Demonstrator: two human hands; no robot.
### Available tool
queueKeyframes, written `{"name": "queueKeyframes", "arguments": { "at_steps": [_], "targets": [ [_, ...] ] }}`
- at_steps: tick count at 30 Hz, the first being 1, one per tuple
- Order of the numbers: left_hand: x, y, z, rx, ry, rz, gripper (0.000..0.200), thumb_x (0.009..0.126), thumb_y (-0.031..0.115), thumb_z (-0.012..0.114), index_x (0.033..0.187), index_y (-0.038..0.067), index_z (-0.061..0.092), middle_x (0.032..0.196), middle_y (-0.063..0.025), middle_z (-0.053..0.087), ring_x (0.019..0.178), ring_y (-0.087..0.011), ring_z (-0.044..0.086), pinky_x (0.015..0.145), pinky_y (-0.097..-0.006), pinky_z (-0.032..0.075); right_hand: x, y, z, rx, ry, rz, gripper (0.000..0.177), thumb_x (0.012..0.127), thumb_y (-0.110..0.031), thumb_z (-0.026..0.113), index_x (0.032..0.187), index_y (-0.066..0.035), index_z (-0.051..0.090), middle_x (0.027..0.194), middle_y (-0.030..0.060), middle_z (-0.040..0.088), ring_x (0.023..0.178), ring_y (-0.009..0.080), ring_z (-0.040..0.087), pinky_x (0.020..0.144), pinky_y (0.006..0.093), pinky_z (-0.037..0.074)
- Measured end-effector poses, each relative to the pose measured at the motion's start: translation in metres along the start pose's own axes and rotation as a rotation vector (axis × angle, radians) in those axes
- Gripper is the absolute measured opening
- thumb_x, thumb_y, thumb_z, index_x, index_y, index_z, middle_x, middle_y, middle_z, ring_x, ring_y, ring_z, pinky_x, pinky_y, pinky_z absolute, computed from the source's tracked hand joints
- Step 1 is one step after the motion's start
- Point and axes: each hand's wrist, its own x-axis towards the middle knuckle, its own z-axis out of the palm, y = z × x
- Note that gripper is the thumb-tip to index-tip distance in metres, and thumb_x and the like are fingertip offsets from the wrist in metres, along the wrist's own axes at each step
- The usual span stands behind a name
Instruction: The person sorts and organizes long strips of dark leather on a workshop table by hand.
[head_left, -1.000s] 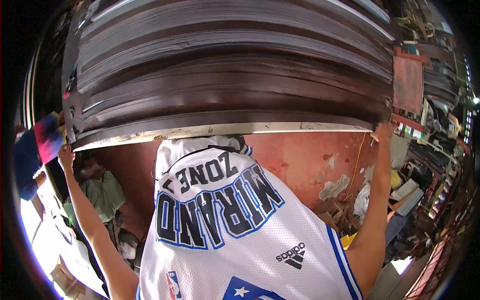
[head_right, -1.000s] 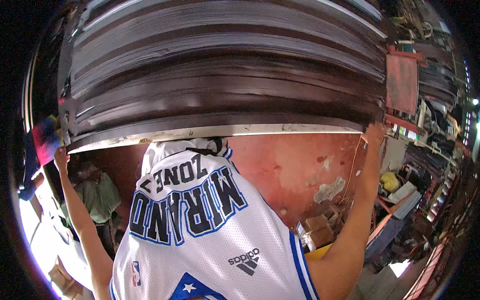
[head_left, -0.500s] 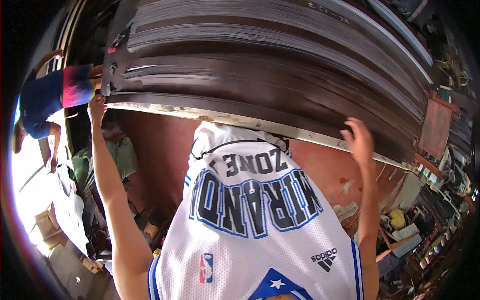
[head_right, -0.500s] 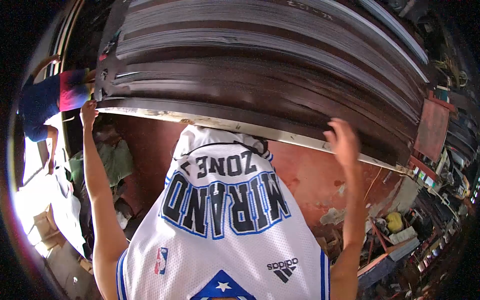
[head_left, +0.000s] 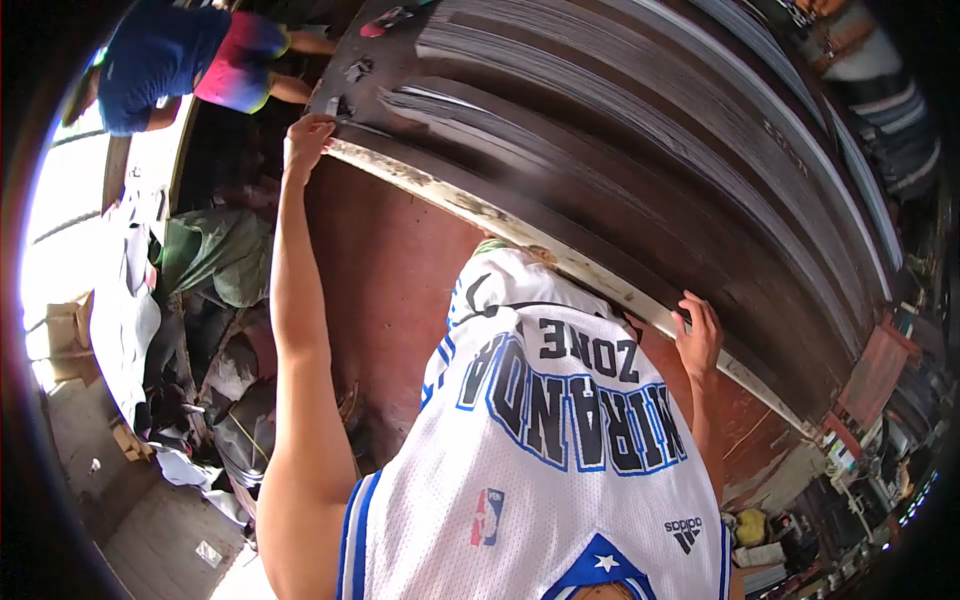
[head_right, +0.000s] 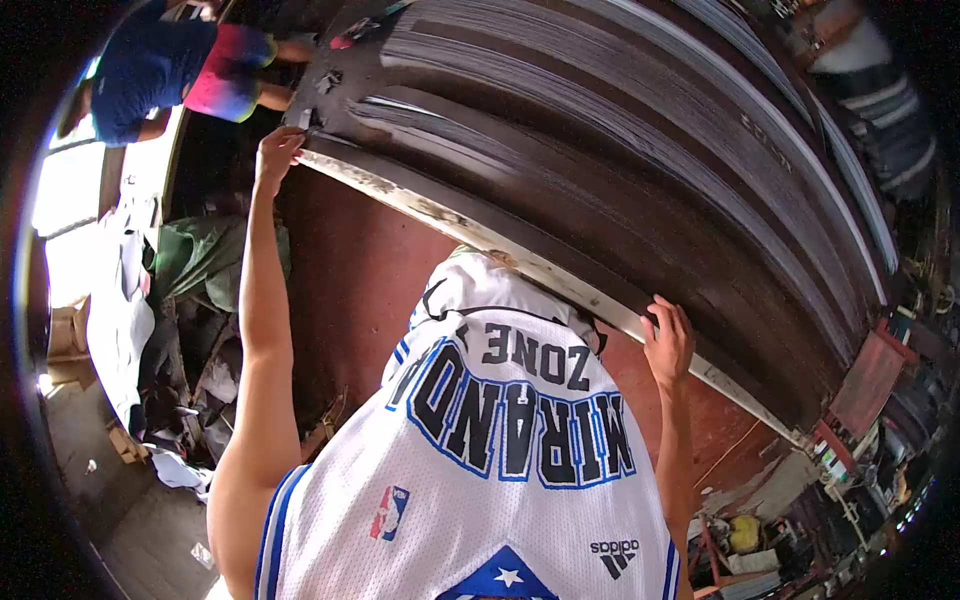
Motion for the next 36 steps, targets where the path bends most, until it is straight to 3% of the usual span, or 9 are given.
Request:
{"name": "queueKeyframes", "arguments": {
  "at_steps": [4,9,14,19,22,30,36],
  "targets": [
    [-0.008,0.017,0.013,-0.037,-0.011,0.076,0.017,0.085,0.015,0.066,0.099,0.005,0.07,0.079,-0.0034,0.067,0.063,-0.0088,0.06,0.057,-0.0241,0.047,0.021,-0.028,-0.009,-0.036,0.001,-0.001,0.038,0.073,-0.008,0.076,0.106,-0.006,0.057,0.123,0.0109,0.059,0.11,0.0349,0.057,0.099,0.0476,0.043],
    [-0.036,0.067,0.047,-0.099,-0.056,0.193,0.021,0.083,0.017,0.067,0.101,0.007,0.071,0.081,-0.0037,0.069,0.066,-0.0092,0.062,0.061,-0.0255,0.048,0.07,-0.073,0.006,-0.055,-0.013,-0.14,0.035,0.076,-0.009,0.074,0.107,-0.005,0.059,0.133,0.0111,0.054,0.117,0.0341,0.053,0.104,0.0441,0.04],
    [-0.048,0.095,0.071,-0.221,-0.112,0.229,0.017,0.083,0.017,0.068,0.095,0.006,0.071,0.074,-0.0026,0.067,0.064,-0.0088,0.061,0.059,-0.0257,0.047,0.083,-0.063,0.016,-0.085,0.012,-0.133,0.027,0.079,-0.012,0.072,0.102,-0.006,0.061,0.119,0.0092,0.061,0.105,0.0324,0.059,0.091,0.0416,0.047],
    [-0.062,0.087,0.131,-0.311,-0.134,0.208,0.013,0.086,0.009,0.066,0.096,0.002,0.069,0.076,-0.004,0.066,0.065,-0.0096,0.061,0.059,-0.0252,0.049,0.076,-0.028,-0.002,-0.081,0.038,-0.063,0.024,0.079,-0.008,0.071,0.101,-0.002,0.062,0.112,0.014,0.063,0.103,0.0339,0.061,0.089,0.0399,0.048],
    [-0.057,0.082,0.137,-0.338,-0.122,0.164,0.018,0.085,0.009,0.065,0.1,0.002,0.07,0.078,-0.0075,0.069,0.067,-0.013,0.066,0.065,-0.0276,0.053,0.095,-0.052,-0.014,-0.15,0.025,-0.06,0.023,0.08,-0.007,0.071,0.1,-0.002,0.062,0.11,0.0145,0.064,0.102,0.0337,0.061,0.088,0.0393,0.049],
    [-0.068,0.088,0.154,-0.464,-0.14,0.113,0.017,0.084,0.008,0.067,0.099,0.002,0.07,0.076,-0.0071,0.069,0.066,-0.0124,0.066,0.062,-0.0265,0.052,0.203,-0.155,0.047,0.077,0.113,-0.375,0.024,0.079,-0.01,0.071,0.102,-0.007,0.065,0.105,0.0084,0.065,0.098,0.0284,0.063,0.087,0.0374,0.049],
    [-0.075,0.119,0.143,-0.531,-0.14,0.123,0.017,0.082,0.009,0.066,0.095,-0.001,0.069,0.074,-0.0085,0.068,0.064,-0.013,0.064,0.06,-0.0264,0.052,0.241,-0.192,0.07,0.016,0.065,-0.488,0.027,0.077,-0.014,0.071,0.101,-0.008,0.062,0.103,0.007,0.062,0.094,0.0281,0.06,0.084,0.0396,0.046]
  ]
}}
